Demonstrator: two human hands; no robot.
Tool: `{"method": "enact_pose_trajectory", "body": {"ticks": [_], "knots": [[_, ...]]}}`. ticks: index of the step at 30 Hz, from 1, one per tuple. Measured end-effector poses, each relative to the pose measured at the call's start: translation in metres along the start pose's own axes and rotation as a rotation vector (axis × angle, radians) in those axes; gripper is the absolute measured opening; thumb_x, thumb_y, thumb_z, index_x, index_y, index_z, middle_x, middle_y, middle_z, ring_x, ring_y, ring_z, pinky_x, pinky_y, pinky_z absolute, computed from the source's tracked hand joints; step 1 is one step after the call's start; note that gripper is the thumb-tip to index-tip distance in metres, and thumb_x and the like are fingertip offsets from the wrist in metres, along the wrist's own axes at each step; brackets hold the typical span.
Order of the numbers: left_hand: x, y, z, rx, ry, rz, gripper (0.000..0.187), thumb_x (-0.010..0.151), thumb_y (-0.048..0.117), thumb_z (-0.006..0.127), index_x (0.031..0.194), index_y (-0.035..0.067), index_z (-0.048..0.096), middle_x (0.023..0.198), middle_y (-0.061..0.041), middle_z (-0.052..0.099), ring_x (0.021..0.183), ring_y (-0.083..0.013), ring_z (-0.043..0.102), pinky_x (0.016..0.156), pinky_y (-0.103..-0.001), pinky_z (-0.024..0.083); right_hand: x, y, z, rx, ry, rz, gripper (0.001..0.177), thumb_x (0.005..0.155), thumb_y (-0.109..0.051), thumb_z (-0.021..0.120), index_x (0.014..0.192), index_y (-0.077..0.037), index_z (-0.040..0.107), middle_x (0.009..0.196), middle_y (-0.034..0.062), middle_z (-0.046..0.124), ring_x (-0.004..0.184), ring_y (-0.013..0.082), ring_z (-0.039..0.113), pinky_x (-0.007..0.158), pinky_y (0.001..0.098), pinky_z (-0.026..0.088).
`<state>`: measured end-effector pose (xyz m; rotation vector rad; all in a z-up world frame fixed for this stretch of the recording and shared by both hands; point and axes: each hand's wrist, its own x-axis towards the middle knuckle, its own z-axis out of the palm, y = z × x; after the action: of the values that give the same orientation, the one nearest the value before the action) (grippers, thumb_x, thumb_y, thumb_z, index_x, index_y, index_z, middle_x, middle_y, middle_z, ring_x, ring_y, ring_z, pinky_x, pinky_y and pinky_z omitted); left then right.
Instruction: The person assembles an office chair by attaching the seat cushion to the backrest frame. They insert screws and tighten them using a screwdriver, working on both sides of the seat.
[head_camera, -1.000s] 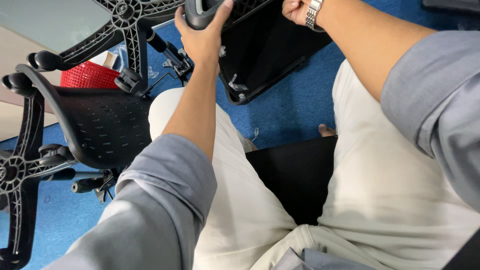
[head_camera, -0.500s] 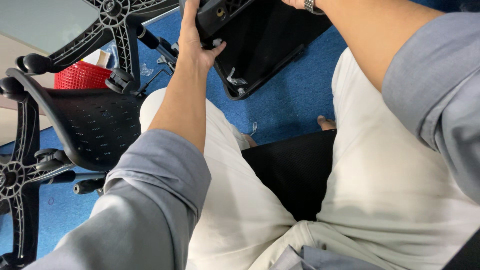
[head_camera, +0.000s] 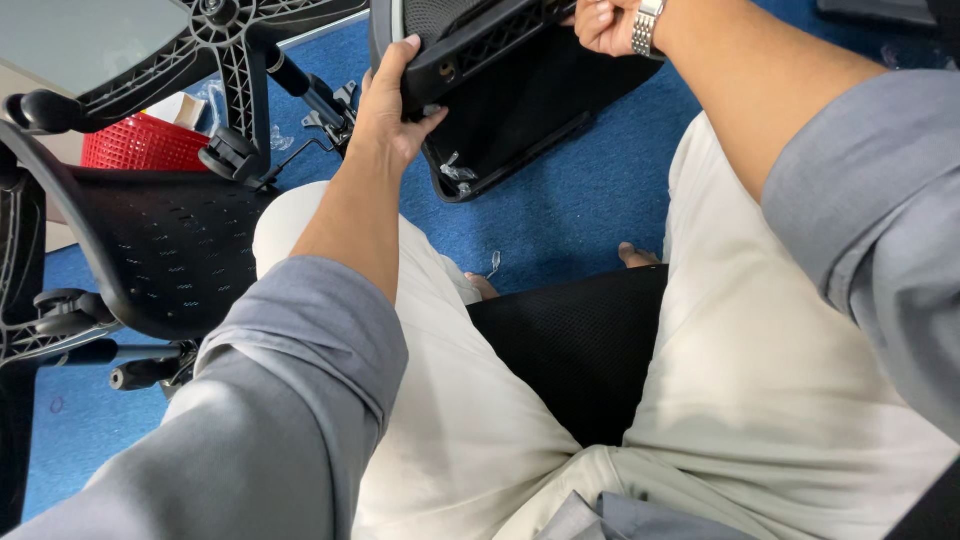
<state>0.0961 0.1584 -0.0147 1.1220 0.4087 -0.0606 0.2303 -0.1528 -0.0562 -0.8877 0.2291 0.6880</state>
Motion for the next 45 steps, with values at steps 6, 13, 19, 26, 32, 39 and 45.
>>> {"method": "enact_pose_trajectory", "body": {"ticks": [6,13,19,26,32,39,45], "knots": [[-0.019,-0.008,-0.005,-0.026,0.075,-0.071,0.104,0.066,0.036,0.082,0.150,0.013,0.027,0.148,-0.023,0.038,0.140,-0.0408,0.039,0.111,-0.065,0.040,-0.013,0.010,0.020,-0.193,0.092,0.006,0.040,0.106,-0.026,0.067,0.073,-0.015,0.047,0.060,-0.0056,0.044,0.048,0.0020,0.038,0.044,0.0148,0.033],[-0.041,-0.025,-0.005,0.019,0.207,-0.187,0.101,0.069,0.034,0.081,0.151,0.017,0.025,0.145,-0.019,0.041,0.131,-0.0381,0.049,0.106,-0.055,0.050,-0.048,0.025,0.037,-0.290,0.180,0.049,0.044,0.098,-0.041,0.072,0.075,-0.015,0.045,0.062,-0.0061,0.044,0.051,0.0029,0.035,0.046,0.0139,0.033],[-0.040,-0.047,-0.030,-0.137,0.254,-0.166,0.079,0.071,0.015,0.082,0.139,0.010,0.042,0.132,-0.017,0.056,0.118,-0.0317,0.060,0.098,-0.053,0.053,-0.056,0.058,0.045,-0.234,0.192,0.099,0.047,0.094,-0.042,0.073,0.071,-0.016,0.042,0.059,-0.0056,0.042,0.049,0.0049,0.036,0.044,0.0167,0.033],[-0.046,-0.080,-0.067,-0.330,0.254,-0.093,0.073,0.072,-0.001,0.077,0.138,0.001,0.047,0.122,-0.019,0.060,0.107,-0.0291,0.065,0.094,-0.043,0.057,-0.057,0.073,0.050,-0.358,0.240,0.132,0.045,0.096,-0.041,0.072,0.072,-0.016,0.044,0.061,-0.0057,0.044,0.050,0.0038,0.036,0.046,0.0162,0.035],[-0.058,-0.095,-0.062,-0.393,0.274,-0.080,0.089,0.069,-0.004,0.075,0.146,0.013,0.034,0.127,-0.016,0.056,0.109,-0.0242,0.061,0.093,-0.036,0.053,-0.052,0.078,0.045,-0.298,0.253,0.186,0.046,0.096,-0.041,0.071,0.072,-0.015,0.043,0.060,-0.0053,0.041,0.049,0.0051,0.036,0.045,0.0180,0.036],[-0.061,-0.090,-0.065,-0.347,0.232,-0.119,0.091,0.069,-0.003,0.076,0.147,0.015,0.033,0.129,-0.016,0.054,0.112,-0.0270,0.058,0.095,-0.037,0.052,-0.066,0.102,0.042,-0.240,0.330,0.047,0.038,0.095,-0.036,0.075,0.078,-0.010,0.053,0.070,-0.0001,0.052,0.057,0.0088,0.047,0.051,0.0211,0.044],[-0.061,-0.092,-0.068,-0.346,0.184,-0.082,0.091,0.069,-0.002,0.079,0.146,0.012,0.034,0.128,-0.017,0.055,0.116,-0.0287,0.060,0.098,-0.041,0.053,-0.099,0.178,0.066,-0.100,0.140,0.011,0.012,0.092,-0.001,0.064,0.102,0.006,0.063,0.101,0.0171,0.067,0.094,0.0263,0.069,0.085,0.0360,0.064]]}}
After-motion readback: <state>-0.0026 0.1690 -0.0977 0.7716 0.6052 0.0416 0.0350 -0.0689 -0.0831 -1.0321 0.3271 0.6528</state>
